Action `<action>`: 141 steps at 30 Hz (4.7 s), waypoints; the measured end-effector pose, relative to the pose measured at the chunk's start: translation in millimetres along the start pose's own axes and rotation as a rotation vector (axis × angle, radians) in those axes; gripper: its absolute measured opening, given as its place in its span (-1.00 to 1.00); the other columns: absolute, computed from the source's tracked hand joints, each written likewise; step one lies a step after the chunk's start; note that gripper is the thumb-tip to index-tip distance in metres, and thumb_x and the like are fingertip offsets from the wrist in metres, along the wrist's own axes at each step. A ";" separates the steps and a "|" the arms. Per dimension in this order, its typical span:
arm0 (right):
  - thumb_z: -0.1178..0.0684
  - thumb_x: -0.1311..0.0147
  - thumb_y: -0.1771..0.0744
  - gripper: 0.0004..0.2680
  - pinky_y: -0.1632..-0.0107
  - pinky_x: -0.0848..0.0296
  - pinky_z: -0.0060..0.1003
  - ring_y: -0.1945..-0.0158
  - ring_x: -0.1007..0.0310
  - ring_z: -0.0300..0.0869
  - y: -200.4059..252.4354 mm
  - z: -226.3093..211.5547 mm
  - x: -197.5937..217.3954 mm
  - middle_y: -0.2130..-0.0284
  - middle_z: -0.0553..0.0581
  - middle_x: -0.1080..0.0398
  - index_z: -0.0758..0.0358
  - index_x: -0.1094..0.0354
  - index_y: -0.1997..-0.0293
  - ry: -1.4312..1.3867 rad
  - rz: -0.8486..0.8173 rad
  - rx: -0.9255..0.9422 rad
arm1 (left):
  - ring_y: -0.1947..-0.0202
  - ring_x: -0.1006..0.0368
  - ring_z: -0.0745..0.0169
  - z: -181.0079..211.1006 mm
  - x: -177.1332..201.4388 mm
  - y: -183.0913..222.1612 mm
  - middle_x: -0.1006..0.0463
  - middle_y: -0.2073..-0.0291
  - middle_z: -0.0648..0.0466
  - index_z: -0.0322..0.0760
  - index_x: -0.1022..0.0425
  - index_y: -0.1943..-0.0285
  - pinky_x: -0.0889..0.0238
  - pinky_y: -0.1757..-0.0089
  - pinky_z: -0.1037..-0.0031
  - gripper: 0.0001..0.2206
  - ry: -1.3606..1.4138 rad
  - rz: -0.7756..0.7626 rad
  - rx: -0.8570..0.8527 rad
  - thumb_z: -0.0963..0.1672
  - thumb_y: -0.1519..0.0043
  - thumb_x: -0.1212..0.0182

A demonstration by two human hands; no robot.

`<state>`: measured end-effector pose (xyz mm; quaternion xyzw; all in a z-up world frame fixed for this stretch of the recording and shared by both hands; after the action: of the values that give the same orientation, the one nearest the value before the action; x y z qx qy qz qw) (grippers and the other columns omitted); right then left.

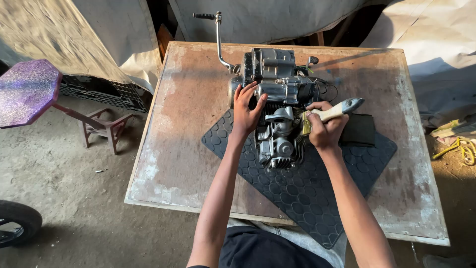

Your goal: Cleaning a motorcycle engine with a brush.

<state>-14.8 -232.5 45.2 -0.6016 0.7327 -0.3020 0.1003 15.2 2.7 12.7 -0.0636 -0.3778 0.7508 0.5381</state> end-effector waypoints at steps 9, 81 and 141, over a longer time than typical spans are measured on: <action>0.10 -0.09 -0.18 -0.90 0.16 -0.31 -0.38 0.39 -0.31 -0.30 18.8 14.5 8.2 0.58 0.04 -0.36 0.16 -0.52 0.38 -0.077 -0.028 -0.104 | -0.22 -0.44 0.03 9.7 5.3 -3.7 -0.62 0.06 -0.18 -0.40 -0.56 0.02 0.13 -0.35 0.13 -0.61 -0.002 -0.005 0.008 0.05 -0.31 -0.24; 0.08 -0.04 -0.38 -0.80 0.49 -0.37 -0.14 0.36 -0.53 0.01 46.4 -115.6 49.4 0.42 0.39 -0.47 0.12 -0.49 -0.10 0.285 -0.275 -0.217 | -0.15 -0.50 0.07 0.0 -0.6 -1.9 -0.65 0.15 -0.15 -0.42 -0.58 0.10 0.04 -0.32 0.15 -0.61 -0.070 0.094 -0.076 0.05 -0.28 -0.30; 0.15 -0.01 -0.31 -0.91 0.40 -0.50 0.02 0.39 -0.58 0.25 60.2 -119.0 -24.1 0.48 0.32 -0.51 0.20 -0.38 0.15 0.202 -0.360 -0.059 | -0.20 -0.46 0.08 1.8 1.9 2.4 -0.64 0.07 -0.12 -0.38 -0.57 0.05 0.06 -0.34 0.16 -0.62 -0.076 0.043 -0.025 0.05 -0.29 -0.28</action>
<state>-118.8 -165.9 101.0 -0.6922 0.6281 -0.3522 -0.0470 11.7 3.1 13.0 -0.0497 -0.4058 0.7592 0.5065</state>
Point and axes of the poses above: each hand's wrist, its own y-axis away from the middle knuckle, its own x-axis out of the back of the hand, z = x × y, the point moved 2 cm from there along -y, towards the middle knuckle
